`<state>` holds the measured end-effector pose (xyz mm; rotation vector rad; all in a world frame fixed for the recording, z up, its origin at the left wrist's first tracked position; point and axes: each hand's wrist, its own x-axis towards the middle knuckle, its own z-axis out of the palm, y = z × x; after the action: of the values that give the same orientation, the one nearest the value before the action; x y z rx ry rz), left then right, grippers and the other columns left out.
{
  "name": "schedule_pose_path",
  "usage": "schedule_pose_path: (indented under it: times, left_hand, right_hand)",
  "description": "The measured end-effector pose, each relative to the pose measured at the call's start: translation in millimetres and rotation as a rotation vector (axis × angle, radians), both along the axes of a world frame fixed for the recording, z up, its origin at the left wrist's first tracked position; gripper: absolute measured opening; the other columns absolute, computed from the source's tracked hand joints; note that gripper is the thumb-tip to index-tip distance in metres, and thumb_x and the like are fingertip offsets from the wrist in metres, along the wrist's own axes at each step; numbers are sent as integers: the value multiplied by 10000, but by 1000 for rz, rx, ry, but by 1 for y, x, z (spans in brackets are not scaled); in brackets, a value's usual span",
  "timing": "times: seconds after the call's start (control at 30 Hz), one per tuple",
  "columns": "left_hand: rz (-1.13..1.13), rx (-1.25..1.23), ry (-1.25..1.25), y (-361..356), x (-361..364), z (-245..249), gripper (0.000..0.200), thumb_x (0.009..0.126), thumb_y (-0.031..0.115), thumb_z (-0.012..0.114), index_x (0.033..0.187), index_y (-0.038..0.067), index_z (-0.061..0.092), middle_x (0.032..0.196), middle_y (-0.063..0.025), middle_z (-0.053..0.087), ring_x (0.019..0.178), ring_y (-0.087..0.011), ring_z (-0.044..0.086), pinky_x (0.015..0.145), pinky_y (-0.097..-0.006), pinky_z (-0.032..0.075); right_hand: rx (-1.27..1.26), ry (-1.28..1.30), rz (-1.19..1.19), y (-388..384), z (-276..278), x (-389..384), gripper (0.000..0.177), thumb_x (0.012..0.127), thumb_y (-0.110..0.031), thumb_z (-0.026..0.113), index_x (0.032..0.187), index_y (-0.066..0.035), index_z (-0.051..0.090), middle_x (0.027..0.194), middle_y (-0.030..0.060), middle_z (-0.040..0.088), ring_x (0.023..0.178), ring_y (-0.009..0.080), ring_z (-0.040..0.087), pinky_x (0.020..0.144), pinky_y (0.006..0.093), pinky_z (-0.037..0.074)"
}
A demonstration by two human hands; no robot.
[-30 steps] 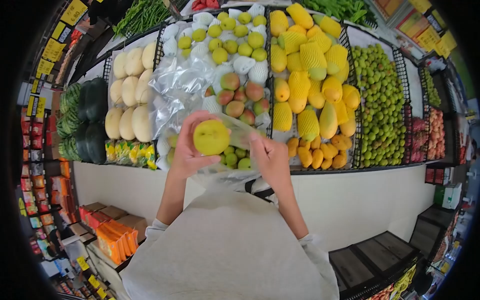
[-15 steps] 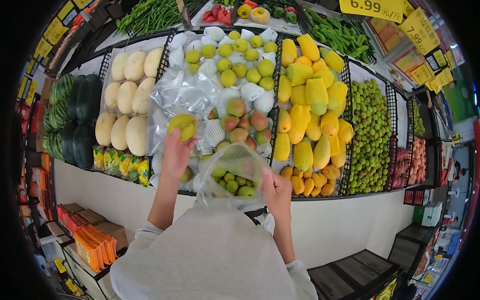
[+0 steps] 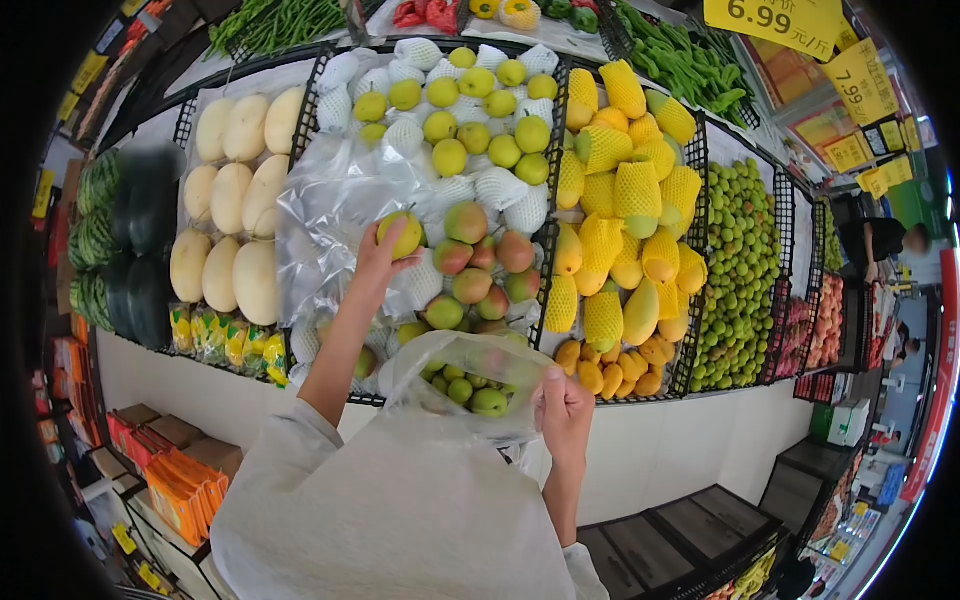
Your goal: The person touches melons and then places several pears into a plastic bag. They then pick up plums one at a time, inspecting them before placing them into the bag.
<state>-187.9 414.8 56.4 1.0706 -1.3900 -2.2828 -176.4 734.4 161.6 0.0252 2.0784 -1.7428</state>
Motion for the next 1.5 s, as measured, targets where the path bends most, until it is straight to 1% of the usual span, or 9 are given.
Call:
schedule_pose_path:
  times: [0.2, 0.3, 0.47, 0.87, 0.97, 1.1, 1.13, 1.33, 1.5]
  left_hand:
    - [-141, -191, 130, -4, -89, -8, 643, 897, 455, 719, 1258, -13, 468, 1103, -173, 632, 894, -269, 697, 751, -359, 579]
    - [-123, -1162, 113, -7, -131, -5, 613, 857, 448, 752, 1214, 10, 515, 1098, -198, 618, 983, -347, 649, 832, -422, 535]
    - [-143, -1605, -89, 8, -162, -22, 606, 742, 348, 817, 1211, 74, 549, 1122, -146, 543, 1045, -367, 525, 896, -488, 447]
    - [-293, -1740, 37, -8, -137, -25, 633, 795, 150, 759, 1380, 191, 519, 1328, -97, 510, 1196, -345, 493, 965, -493, 429]
    - [-257, -1803, -21, -8, -144, -29, 627, 783, 150, 766, 1365, 212, 541, 1314, -70, 526, 1186, -322, 502, 960, -485, 431]
    - [-193, -1820, -4, -4, -150, -33, 618, 747, 161, 793, 1320, 212, 569, 1287, -72, 537, 1170, -304, 509, 946, -465, 427]
    - [-239, -1747, 0, -5, -149, -33, 598, 746, 158, 792, 1302, 191, 573, 1295, -85, 530, 1198, -311, 501, 973, -472, 422]
    - [-261, -1789, 67, -15, -131, -31, 608, 785, 166, 769, 1336, 111, 517, 1341, -136, 494, 1270, -354, 477, 1021, -479, 424]
    - [-247, -1425, 183, -27, -98, 1, 576, 821, 172, 752, 1337, 82, 512, 1340, -159, 528, 1242, -379, 509, 1027, -457, 443]
  right_hand:
    - [32, -36, 4, -6, 0, -3, 497, 1059, -281, 522, 631, -29, 531, 552, -32, 473, 479, 34, 411, 444, 229, 316]
    - [58, 49, 41, -10, 0, -5, 459, 1050, -251, 536, 655, -18, 547, 576, -29, 493, 527, 39, 423, 487, 239, 341]
    - [66, 121, 36, -11, -3, -6, 507, 1065, -323, 511, 648, -36, 538, 541, -28, 477, 456, 44, 420, 426, 231, 309]
    - [134, 54, 22, -12, 1, -4, 421, 1033, -241, 555, 695, 9, 553, 593, 7, 524, 576, 71, 456, 546, 267, 399]
    - [120, 200, 39, -17, -8, -3, 505, 1056, -333, 529, 680, -2, 591, 547, -29, 480, 468, 43, 396, 449, 238, 295]
    - [172, 98, 55, -13, -3, -1, 447, 1041, -279, 553, 702, 13, 556, 584, -1, 510, 569, 66, 444, 535, 265, 387]
    - [122, 175, 35, -13, -10, 1, 500, 1056, -337, 531, 670, -24, 582, 532, -41, 460, 461, 35, 390, 439, 234, 286]
    - [75, 97, 11, -10, -11, 3, 498, 1055, -350, 527, 663, -45, 551, 535, -33, 471, 439, 36, 395, 411, 219, 288]
    - [129, 80, 27, -14, -5, 3, 464, 1050, -277, 534, 664, -20, 553, 554, -28, 472, 495, 40, 399, 469, 239, 303]
